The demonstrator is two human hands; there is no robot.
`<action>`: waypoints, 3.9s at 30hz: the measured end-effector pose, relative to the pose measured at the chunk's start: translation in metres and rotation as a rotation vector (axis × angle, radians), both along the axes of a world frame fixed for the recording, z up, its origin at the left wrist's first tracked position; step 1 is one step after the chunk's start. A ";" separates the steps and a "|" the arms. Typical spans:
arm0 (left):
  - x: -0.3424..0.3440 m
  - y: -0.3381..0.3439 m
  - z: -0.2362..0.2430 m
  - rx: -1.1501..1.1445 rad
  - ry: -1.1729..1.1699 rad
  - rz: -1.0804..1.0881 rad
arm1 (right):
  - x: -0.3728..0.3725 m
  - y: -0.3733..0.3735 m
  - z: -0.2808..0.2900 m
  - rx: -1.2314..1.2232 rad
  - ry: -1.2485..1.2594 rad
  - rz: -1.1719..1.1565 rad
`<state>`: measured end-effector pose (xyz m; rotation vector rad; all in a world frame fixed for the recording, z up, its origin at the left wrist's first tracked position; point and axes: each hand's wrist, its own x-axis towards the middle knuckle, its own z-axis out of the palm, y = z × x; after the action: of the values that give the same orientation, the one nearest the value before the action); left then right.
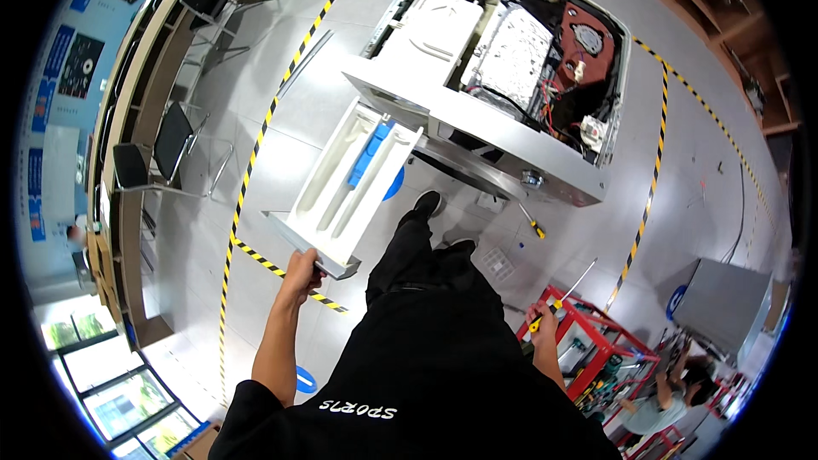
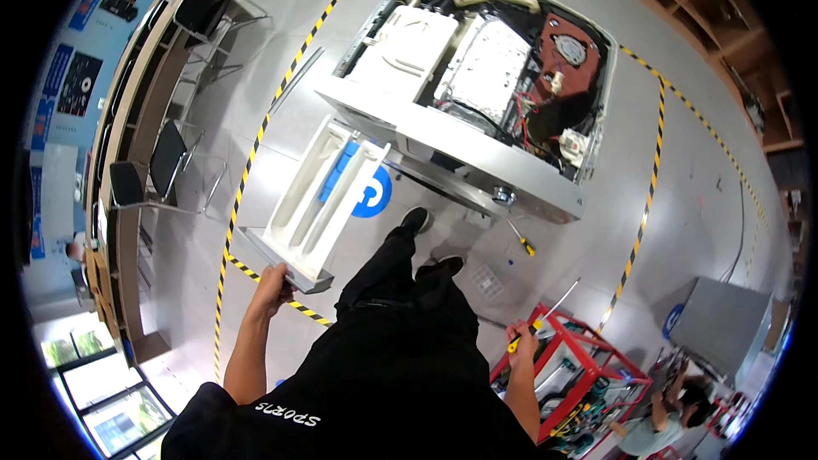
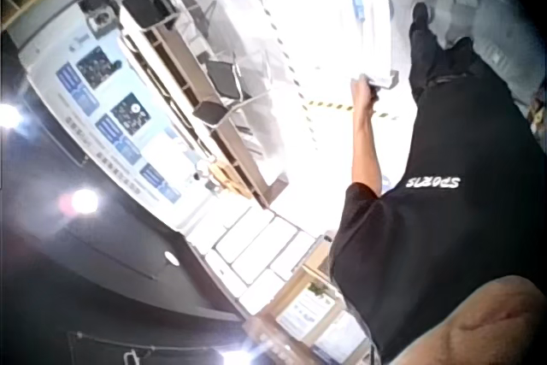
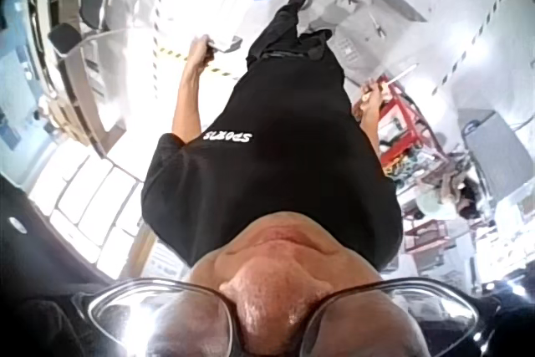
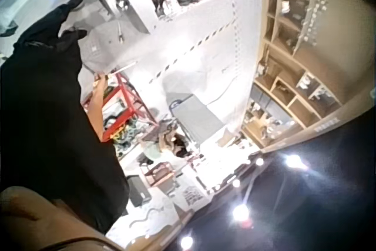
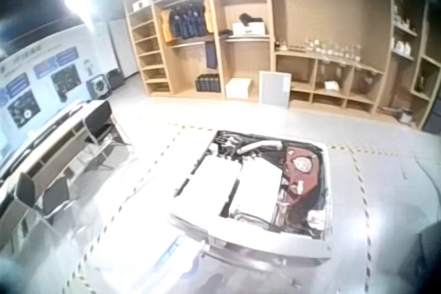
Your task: The person unscrews and removes a screw from the detergent dispenser housing using a screwdriver, pulls out the detergent tray, and then aligns and fits a metal support bracket onto the internal frame of the washing machine.
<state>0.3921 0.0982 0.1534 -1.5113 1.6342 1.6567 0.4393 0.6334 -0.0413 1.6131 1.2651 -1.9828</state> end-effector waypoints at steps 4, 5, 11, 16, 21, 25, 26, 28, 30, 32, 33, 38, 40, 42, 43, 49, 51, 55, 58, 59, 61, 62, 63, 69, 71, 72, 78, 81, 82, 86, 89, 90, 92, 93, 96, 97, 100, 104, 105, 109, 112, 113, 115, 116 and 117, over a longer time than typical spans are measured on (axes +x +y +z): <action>-0.013 0.008 -0.022 0.039 0.044 0.033 | -0.016 0.003 0.012 0.017 0.039 0.023; -0.018 0.010 -0.025 0.048 0.060 0.053 | -0.018 0.005 0.013 0.007 0.057 0.033; -0.034 0.013 -0.037 0.079 0.079 0.030 | -0.008 -0.010 0.024 0.049 -0.008 0.041; -0.033 0.013 -0.042 0.089 0.058 0.046 | 0.013 -0.019 0.022 0.038 -0.030 0.132; -0.030 0.008 -0.037 0.088 0.057 0.034 | 0.013 -0.045 0.044 0.078 -0.071 0.135; -0.035 0.004 -0.026 0.076 0.024 0.037 | 0.018 -0.037 0.031 0.016 0.000 0.188; -0.037 0.004 -0.025 0.069 0.022 0.051 | 0.016 -0.035 0.028 0.005 -0.005 0.205; -0.039 0.004 -0.025 0.068 0.019 0.057 | 0.009 -0.038 0.032 0.017 -0.004 0.215; -0.039 0.004 -0.022 0.063 0.006 0.056 | 0.000 -0.043 0.036 0.048 -0.003 0.214; -0.038 -0.002 -0.031 0.066 0.002 0.051 | -0.008 -0.050 0.042 0.069 -0.017 0.182; -0.038 -0.004 -0.034 0.070 -0.002 0.047 | -0.009 -0.053 0.046 0.082 -0.026 0.165; -0.041 -0.006 -0.030 0.036 0.032 0.067 | -0.021 -0.056 0.058 0.058 -0.040 0.240; -0.041 -0.003 -0.027 0.022 0.038 0.071 | -0.026 -0.058 0.063 0.072 -0.042 0.222; -0.042 -0.005 -0.025 0.037 0.032 0.063 | -0.032 -0.062 0.073 0.103 -0.036 0.187; -0.041 -0.010 -0.023 0.059 0.023 0.053 | -0.031 -0.060 0.074 0.096 -0.044 0.213; -0.049 -0.014 -0.021 -0.022 0.039 0.090 | -0.037 -0.052 0.069 0.104 -0.025 0.306; -0.049 -0.012 -0.018 0.035 0.034 0.057 | -0.041 -0.055 0.068 0.112 -0.023 0.283; -0.039 -0.006 -0.039 0.080 0.022 0.078 | -0.043 -0.051 0.066 0.101 -0.018 0.278; -0.033 -0.004 -0.050 0.125 0.019 0.085 | -0.050 -0.056 0.079 0.196 -0.071 0.387; -0.031 -0.002 -0.055 0.134 0.024 0.082 | -0.049 -0.053 0.081 0.209 -0.079 0.415; -0.031 -0.001 -0.058 0.113 0.034 0.079 | -0.045 -0.050 0.079 0.229 -0.093 0.451; -0.032 0.000 -0.057 0.086 0.037 0.082 | -0.044 -0.048 0.078 0.241 -0.101 0.464; -0.032 0.002 -0.056 0.061 0.040 0.084 | -0.044 -0.046 0.075 0.255 -0.109 0.462; -0.034 -0.002 -0.055 -0.055 0.076 0.041 | -0.039 -0.044 0.070 0.259 -0.107 0.446; -0.033 0.001 -0.057 -0.082 0.088 0.036 | -0.037 -0.043 0.065 0.238 -0.067 0.456; -0.033 0.003 -0.057 -0.096 0.096 0.029 | -0.040 -0.049 0.071 0.232 -0.048 0.466; -0.036 0.025 -0.037 -0.044 0.133 0.040 | -0.029 -0.042 0.053 0.203 0.069 0.644; -0.035 0.026 -0.034 -0.025 0.115 0.018 | -0.039 -0.057 0.071 0.192 -0.017 0.655; -0.036 0.026 -0.035 -0.025 0.107 0.006 | -0.038 -0.058 0.071 0.189 -0.013 0.646; -0.043 0.038 -0.030 -0.079 0.097 0.050 | -0.017 -0.041 0.041 0.168 0.079 0.589; -0.041 0.032 -0.030 -0.014 0.054 -0.014 | -0.024 -0.053 0.049 0.143 -0.015 0.472; -0.040 0.032 -0.027 -0.025 0.057 -0.024 | -0.024 -0.054 0.048 0.130 0.037 0.500; -0.037 0.031 -0.023 -0.046 0.065 -0.046 | -0.024 -0.053 0.048 0.105 0.053 0.528; -0.037 0.030 -0.023 -0.038 0.065 -0.055 | -0.025 -0.050 0.049 0.095 0.017 0.528; -0.041 0.023 -0.029 -0.008 0.063 -0.078 | -0.027 -0.051 0.050 0.084 0.018 0.525; -0.041 0.019 -0.032 0.002 0.054 -0.076 | -0.029 -0.051 0.049 0.074 0.014 0.495; -0.046 0.020 -0.028 -0.022 0.072 -0.050 | -0.038 -0.059 0.058 0.028 -0.048 0.336; -0.057 0.014 -0.016 -0.084 0.107 -0.044 | -0.043 -0.056 0.058 0.067 -0.047 0.396; -0.057 0.013 -0.016 -0.077 0.112 -0.042 | -0.042 -0.052 0.055 0.043 -0.044 0.416; -0.061 0.013 -0.014 -0.076 0.097 -0.028 | -0.034 -0.042 0.024 0.056 -0.036 0.323; -0.056 0.010 -0.016 -0.076 0.074 -0.029 | -0.028 -0.032 0.013 0.061 0.039 0.412; -0.057 0.006 -0.019 -0.094 0.087 -0.031 | -0.026 -0.029 0.007 0.062 0.069 0.441; -0.057 0.001 -0.023 -0.123 0.094 -0.028 | -0.033 -0.044 0.022 0.225 0.111 0.543; -0.058 0.001 -0.021 -0.098 0.098 -0.029 | -0.035 -0.045 0.016 0.294 0.195 0.653; -0.057 0.002 -0.020 -0.098 0.105 -0.006 | -0.037 -0.045 0.013 0.361 0.277 0.765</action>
<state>0.3353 0.1003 0.1337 -1.4859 1.7966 1.7015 0.4024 0.5880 -0.0282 0.7590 2.0453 -1.5581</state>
